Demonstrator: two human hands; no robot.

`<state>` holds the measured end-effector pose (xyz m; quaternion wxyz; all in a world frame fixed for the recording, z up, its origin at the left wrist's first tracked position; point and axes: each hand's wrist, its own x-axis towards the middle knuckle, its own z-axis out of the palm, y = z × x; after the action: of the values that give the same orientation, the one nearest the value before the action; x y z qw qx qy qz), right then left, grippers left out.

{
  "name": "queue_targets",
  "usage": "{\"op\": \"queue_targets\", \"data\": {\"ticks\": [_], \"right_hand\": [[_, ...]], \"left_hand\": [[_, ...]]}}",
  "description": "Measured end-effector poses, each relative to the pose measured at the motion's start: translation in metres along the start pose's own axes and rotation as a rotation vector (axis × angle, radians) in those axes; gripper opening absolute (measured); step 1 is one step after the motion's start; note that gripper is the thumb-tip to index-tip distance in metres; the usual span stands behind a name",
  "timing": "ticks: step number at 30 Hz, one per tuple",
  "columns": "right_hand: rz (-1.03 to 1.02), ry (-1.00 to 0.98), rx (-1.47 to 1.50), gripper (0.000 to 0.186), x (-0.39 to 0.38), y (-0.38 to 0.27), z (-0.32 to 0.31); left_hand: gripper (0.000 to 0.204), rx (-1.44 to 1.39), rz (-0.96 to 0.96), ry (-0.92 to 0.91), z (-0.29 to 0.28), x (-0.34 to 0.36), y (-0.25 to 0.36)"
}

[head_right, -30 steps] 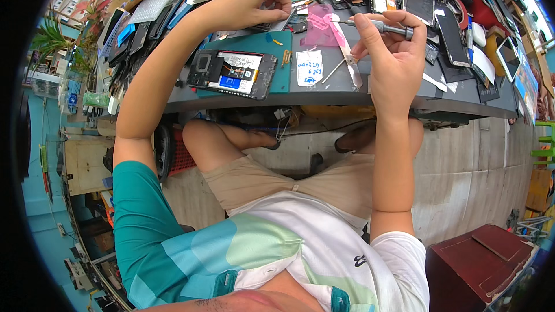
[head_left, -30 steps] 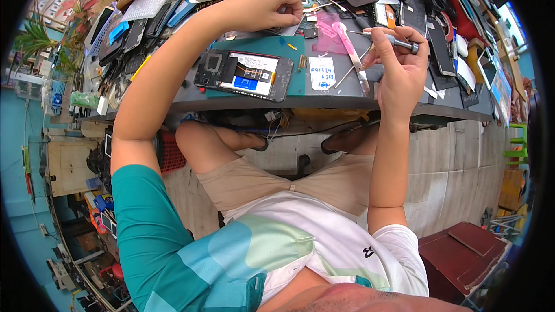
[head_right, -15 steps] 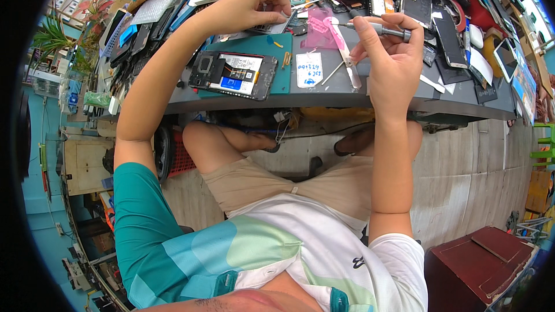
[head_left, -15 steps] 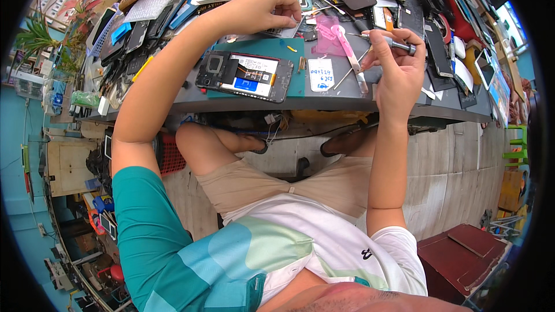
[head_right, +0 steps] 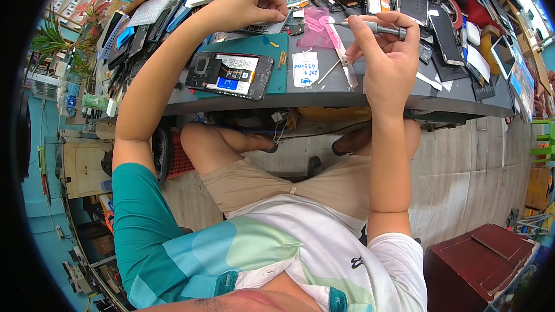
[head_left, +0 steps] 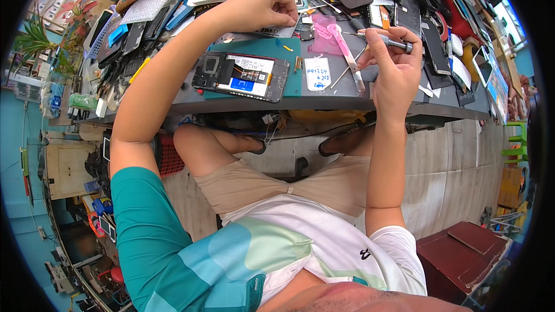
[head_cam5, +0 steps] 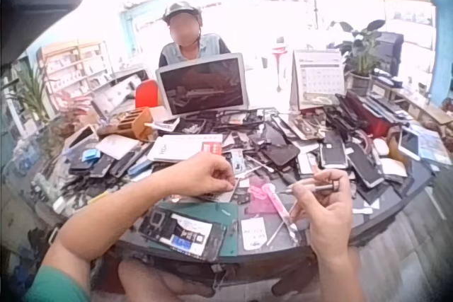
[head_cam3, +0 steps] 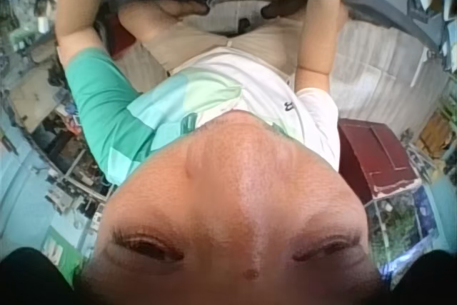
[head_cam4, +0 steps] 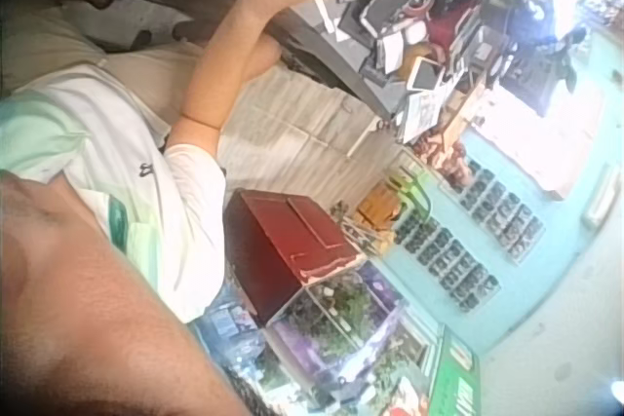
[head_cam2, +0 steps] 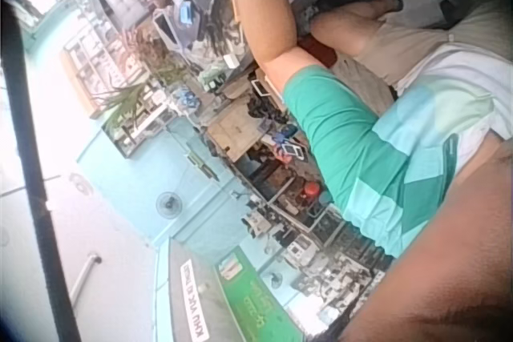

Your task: The person sits on the floor and uses a screwdriver to remove and reinsert screws on a disassembled mobile phone. They repeatedly handle small screws and components on a cluttered workbench.

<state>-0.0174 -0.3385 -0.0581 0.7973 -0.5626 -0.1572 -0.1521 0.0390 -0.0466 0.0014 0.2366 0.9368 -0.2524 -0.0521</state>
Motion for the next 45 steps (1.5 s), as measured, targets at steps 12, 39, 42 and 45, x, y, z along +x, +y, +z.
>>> {"op": "queue_targets", "data": {"ticks": [12, 39, 42, 45], "right_hand": [[-0.007, -0.008, 0.020, 0.043, 0.001, 0.001, 0.000], [-0.015, -0.006, -0.001, 0.043, 0.001, 0.002, -0.001], [-0.007, -0.009, 0.012, 0.043, 0.001, 0.001, 0.000], [-0.007, -0.007, 0.017, 0.043, 0.000, 0.001, -0.001]], "left_hand": [[0.018, 0.130, 0.096, -0.036, 0.005, 0.001, -0.006], [0.013, 0.086, 0.096, -0.101, -0.002, -0.002, -0.001], [0.012, 0.104, 0.076, -0.069, 0.001, -0.002, -0.002], [0.013, 0.107, 0.086, -0.016, 0.005, -0.003, -0.007]]}}
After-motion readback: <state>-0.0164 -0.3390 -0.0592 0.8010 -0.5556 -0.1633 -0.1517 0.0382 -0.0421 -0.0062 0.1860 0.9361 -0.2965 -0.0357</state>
